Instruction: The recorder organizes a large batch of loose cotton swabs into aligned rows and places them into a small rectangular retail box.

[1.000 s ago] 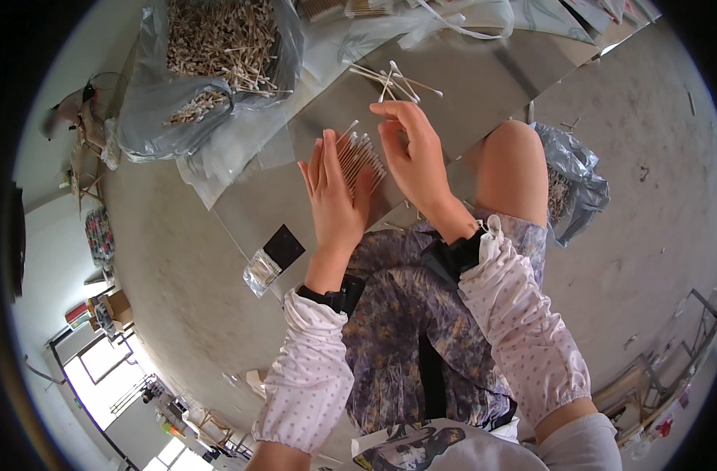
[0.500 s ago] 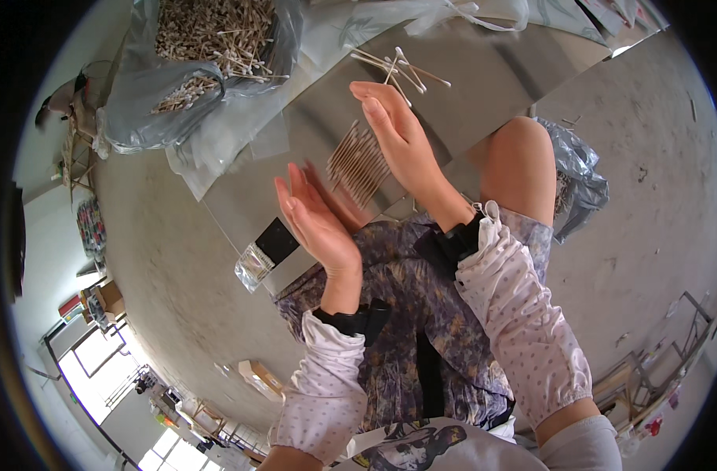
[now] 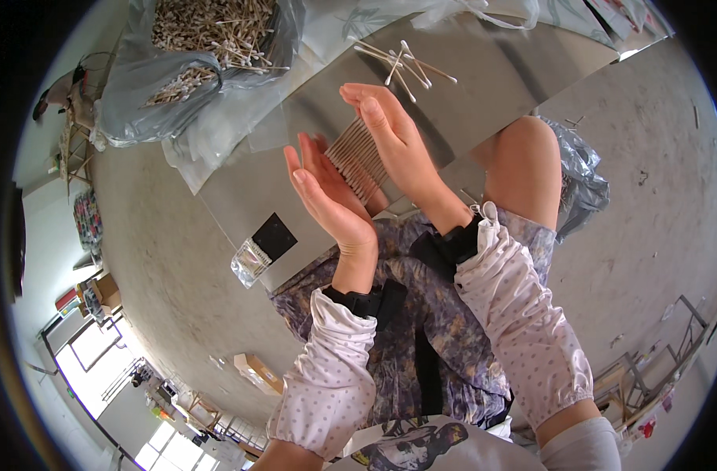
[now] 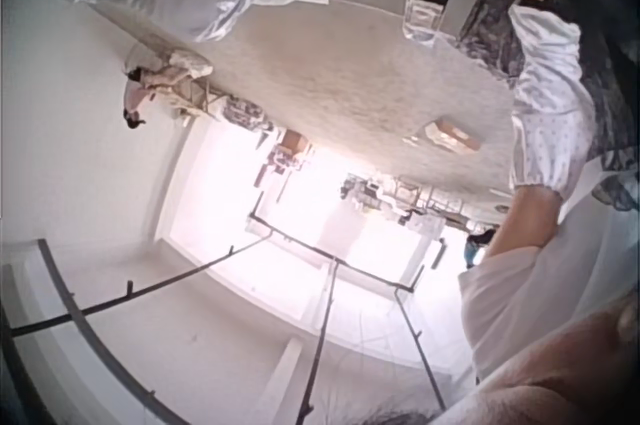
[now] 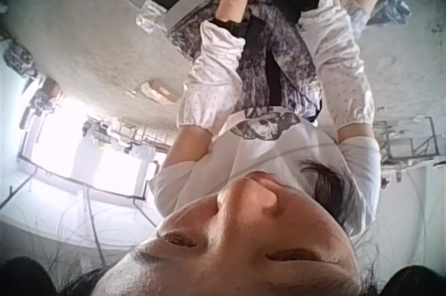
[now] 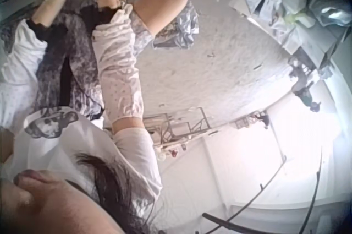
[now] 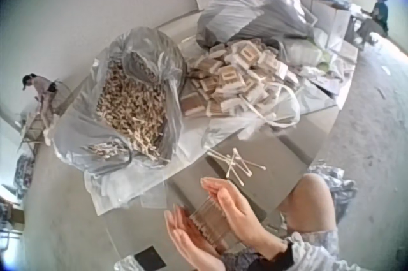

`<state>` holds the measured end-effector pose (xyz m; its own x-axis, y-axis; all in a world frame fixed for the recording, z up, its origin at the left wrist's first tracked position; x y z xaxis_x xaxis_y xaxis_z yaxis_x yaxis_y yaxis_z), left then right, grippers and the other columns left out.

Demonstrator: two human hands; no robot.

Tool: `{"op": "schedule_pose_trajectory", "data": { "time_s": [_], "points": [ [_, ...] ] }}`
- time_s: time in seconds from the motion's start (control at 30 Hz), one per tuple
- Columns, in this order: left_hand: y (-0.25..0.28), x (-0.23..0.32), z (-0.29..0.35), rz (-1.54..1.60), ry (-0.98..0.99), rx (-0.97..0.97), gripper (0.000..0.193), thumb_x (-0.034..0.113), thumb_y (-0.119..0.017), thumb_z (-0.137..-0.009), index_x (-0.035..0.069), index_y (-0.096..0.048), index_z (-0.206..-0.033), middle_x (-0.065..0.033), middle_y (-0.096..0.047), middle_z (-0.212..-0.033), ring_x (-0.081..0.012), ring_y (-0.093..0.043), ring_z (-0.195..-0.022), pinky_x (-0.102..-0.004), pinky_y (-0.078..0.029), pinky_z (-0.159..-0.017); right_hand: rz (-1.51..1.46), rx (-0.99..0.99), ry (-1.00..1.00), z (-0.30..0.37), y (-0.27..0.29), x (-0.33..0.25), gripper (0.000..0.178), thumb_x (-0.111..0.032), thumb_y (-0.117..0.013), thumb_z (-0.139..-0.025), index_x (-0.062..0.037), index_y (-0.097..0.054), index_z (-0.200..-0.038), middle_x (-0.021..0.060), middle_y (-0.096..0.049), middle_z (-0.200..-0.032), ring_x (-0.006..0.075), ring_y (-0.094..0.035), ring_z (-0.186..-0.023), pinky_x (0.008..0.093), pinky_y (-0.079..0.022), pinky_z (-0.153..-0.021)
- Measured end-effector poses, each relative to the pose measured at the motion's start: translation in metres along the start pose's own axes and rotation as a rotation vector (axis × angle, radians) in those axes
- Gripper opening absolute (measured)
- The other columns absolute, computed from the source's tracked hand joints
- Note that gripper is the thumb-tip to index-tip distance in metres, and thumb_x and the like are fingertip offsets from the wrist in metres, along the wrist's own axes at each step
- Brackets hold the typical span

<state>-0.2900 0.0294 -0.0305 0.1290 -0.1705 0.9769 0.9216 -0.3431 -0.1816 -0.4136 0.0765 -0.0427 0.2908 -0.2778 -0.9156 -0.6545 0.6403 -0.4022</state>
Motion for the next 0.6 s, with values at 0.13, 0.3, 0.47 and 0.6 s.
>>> {"op": "schedule_pose_trajectory", "data": {
  "time_s": [0.13,0.3,0.47,0.6],
  "points": [
    [0.008,0.002,-0.006,0.012,-0.038,0.077,0.075,0.050,-0.032,-0.105,-0.003,-0.011,-0.153,-0.0229,-0.029,-0.156,-0.0310,-0.028,-0.145,-0.0401,-0.020,-0.120,-0.060,0.038,0.011,-0.006,0.006,0.000,0.055,-0.044,-0.037,-0.107,0.0025,-0.049,-0.135,0.0143,-0.054,-0.137,0.0216,-0.047,-0.133,0.0349,-0.035,-0.113],
    [0.004,-0.001,-0.011,0.015,-0.013,-0.009,0.076,0.051,-0.032,-0.105,-0.002,-0.011,-0.154,-0.0209,-0.027,-0.157,-0.0308,-0.028,-0.145,-0.0421,-0.022,-0.120,-0.116,0.005,-0.043,-0.004,0.000,0.005,0.058,-0.045,-0.036,-0.107,0.0030,-0.049,-0.135,0.0151,-0.054,-0.137,0.0225,-0.047,-0.133,0.0360,-0.035,-0.113],
    [0.004,0.017,0.004,-0.178,-0.124,-0.140,0.076,0.040,-0.047,-0.103,-0.004,-0.012,-0.154,-0.0219,-0.020,-0.160,-0.0346,-0.023,-0.147,-0.0487,-0.022,-0.119,-0.297,0.146,-0.167,-0.003,0.024,0.000,0.059,-0.046,-0.035,-0.107,0.0033,-0.050,-0.134,0.0152,-0.056,-0.135,0.0236,-0.050,-0.130,0.0375,-0.039,-0.109],
    [-0.015,0.020,0.045,-1.094,-0.551,-0.424,0.092,0.033,-0.066,-0.094,-0.005,-0.009,-0.154,-0.0270,-0.014,-0.160,-0.0445,-0.018,-0.147,-0.0587,-0.021,-0.116,-0.326,0.288,-0.021,-0.005,0.051,-0.021,0.060,-0.049,-0.033,-0.106,0.0023,-0.054,-0.130,0.0155,-0.058,-0.132,0.0241,-0.053,-0.127,0.0377,-0.043,-0.104]
  ]
}}
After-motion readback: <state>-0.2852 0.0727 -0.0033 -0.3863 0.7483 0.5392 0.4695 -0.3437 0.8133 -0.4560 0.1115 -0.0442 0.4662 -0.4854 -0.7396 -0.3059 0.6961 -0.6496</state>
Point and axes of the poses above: each hand's wrist, its own z-axis away from the middle knuckle, its own y-axis out of the back of the hand, x = y × z, the point moved 8 cm from there along -z, towards the middle knuckle
